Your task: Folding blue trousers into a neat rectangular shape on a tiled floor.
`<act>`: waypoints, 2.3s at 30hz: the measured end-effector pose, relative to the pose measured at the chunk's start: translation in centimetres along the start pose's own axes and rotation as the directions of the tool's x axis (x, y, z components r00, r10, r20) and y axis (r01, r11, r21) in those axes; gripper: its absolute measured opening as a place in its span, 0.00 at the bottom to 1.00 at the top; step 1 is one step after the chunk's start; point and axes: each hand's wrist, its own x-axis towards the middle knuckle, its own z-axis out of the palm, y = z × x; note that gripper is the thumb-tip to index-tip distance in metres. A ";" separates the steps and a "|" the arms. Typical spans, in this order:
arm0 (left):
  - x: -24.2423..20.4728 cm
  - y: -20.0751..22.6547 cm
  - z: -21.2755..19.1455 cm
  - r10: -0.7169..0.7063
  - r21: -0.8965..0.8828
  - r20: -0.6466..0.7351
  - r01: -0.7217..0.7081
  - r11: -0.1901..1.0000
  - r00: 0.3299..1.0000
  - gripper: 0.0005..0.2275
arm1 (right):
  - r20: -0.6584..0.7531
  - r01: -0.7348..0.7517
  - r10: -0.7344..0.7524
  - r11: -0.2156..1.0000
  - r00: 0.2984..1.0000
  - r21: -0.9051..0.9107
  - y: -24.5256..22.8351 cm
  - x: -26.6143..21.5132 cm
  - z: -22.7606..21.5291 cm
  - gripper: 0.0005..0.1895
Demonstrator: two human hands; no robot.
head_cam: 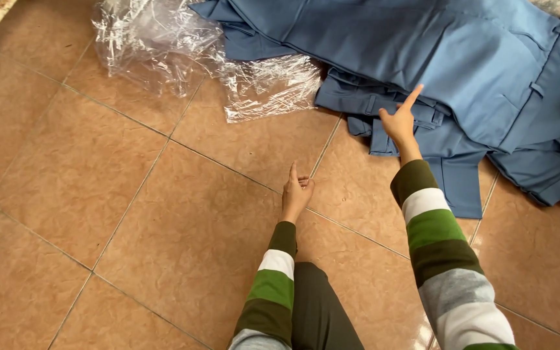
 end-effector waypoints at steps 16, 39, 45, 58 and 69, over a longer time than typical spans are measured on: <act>0.8 -0.9 3.7 0.028 -0.113 -0.008 -0.028 0.993 1.000 0.22 | -0.240 -0.038 -0.077 0.896 0.968 -0.442 0.0 1.0 -0.3 0.13; -13.5 -24.1 -25.2 -0.363 -0.021 -0.679 0.476 0.879 0.639 0.31 | 0.700 0.665 -0.308 0.679 0.644 -0.312 -17.4 -29.8 25.0 0.47; -23.9 -20.3 -31.5 -0.215 -0.139 -0.780 0.172 0.975 0.588 0.28 | 0.708 0.350 -0.181 0.932 0.683 -0.099 -15.1 -36.6 28.1 0.75; -43.7 -17.4 -44.0 -0.496 -0.476 -0.810 0.143 0.868 0.314 0.35 | 0.954 -0.377 0.010 0.920 0.300 0.109 -31.9 -49.8 31.5 0.39; -52.7 -7.7 -43.7 0.199 0.092 -0.858 -0.240 0.966 0.473 0.44 | 0.939 -0.726 -0.318 0.614 0.132 0.310 -44.0 -67.7 27.6 0.16</act>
